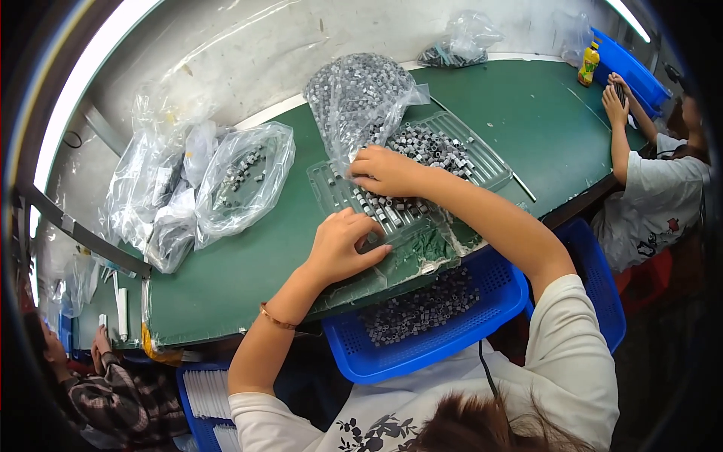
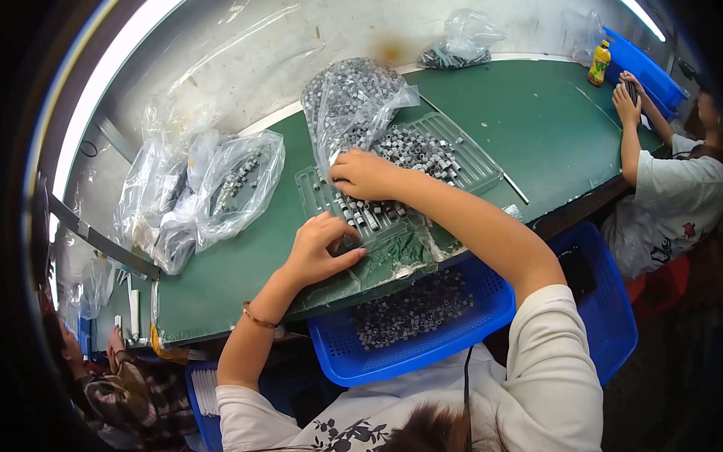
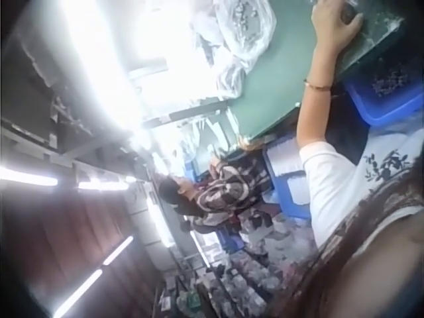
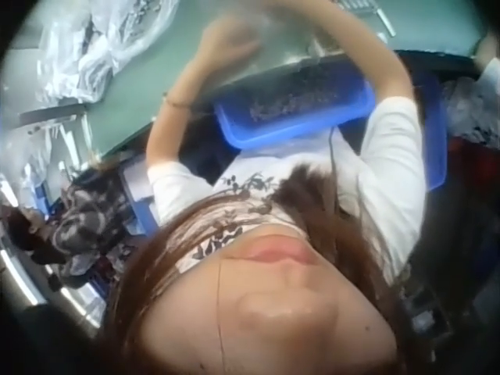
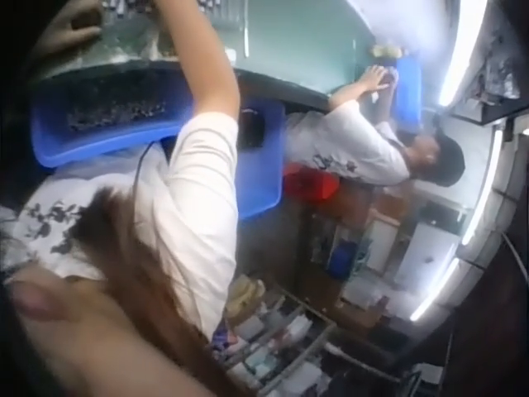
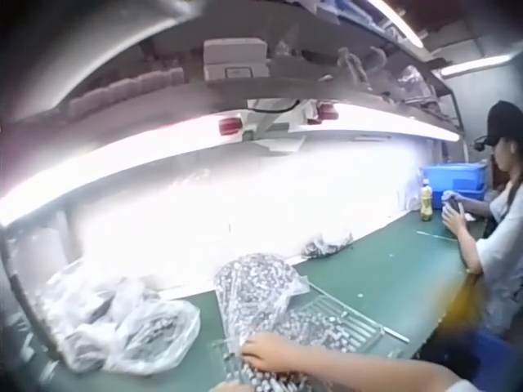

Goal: Sorting and placing small metal components into a plastic grid tray at a industrial workbench.

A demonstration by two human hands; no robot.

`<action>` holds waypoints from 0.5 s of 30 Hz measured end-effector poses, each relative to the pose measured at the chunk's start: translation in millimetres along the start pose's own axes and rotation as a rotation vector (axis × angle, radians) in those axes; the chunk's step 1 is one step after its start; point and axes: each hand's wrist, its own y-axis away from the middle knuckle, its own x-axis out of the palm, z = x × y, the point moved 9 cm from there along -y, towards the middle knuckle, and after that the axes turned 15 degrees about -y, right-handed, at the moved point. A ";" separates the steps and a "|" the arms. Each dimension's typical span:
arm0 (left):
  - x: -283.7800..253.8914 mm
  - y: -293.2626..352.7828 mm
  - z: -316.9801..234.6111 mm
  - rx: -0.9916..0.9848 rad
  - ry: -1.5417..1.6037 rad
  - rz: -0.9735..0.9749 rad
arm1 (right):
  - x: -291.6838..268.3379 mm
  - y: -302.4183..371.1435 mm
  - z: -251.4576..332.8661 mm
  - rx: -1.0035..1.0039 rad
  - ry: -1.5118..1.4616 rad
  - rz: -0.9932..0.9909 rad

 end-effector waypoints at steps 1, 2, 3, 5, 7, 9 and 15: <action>1.6 -1.6 -0.4 0.014 -0.005 -0.009 | -7.1 6.0 1.2 -0.027 0.008 0.008; 0.8 -1.0 -1.1 0.028 -0.014 -0.015 | -13.1 11.0 5.0 -0.055 0.013 0.012; -0.1 0.1 -2.0 0.041 -0.023 -0.021 | -17.8 15.9 8.7 -0.084 0.018 0.016; -2.2 1.9 -4.1 0.054 -0.034 -0.030 | -24.5 24.3 12.9 -0.116 0.025 0.021; -2.5 3.1 -4.1 0.032 -0.055 -0.009 | -28.4 30.6 7.3 -0.048 -0.019 0.044; -1.3 3.8 -3.0 0.009 -0.075 0.016 | -32.4 38.7 0.2 0.023 -0.064 0.066; -20.0 -7.4 3.1 0.019 -0.069 -0.164 | -71.5 67.9 -15.1 0.120 0.061 0.041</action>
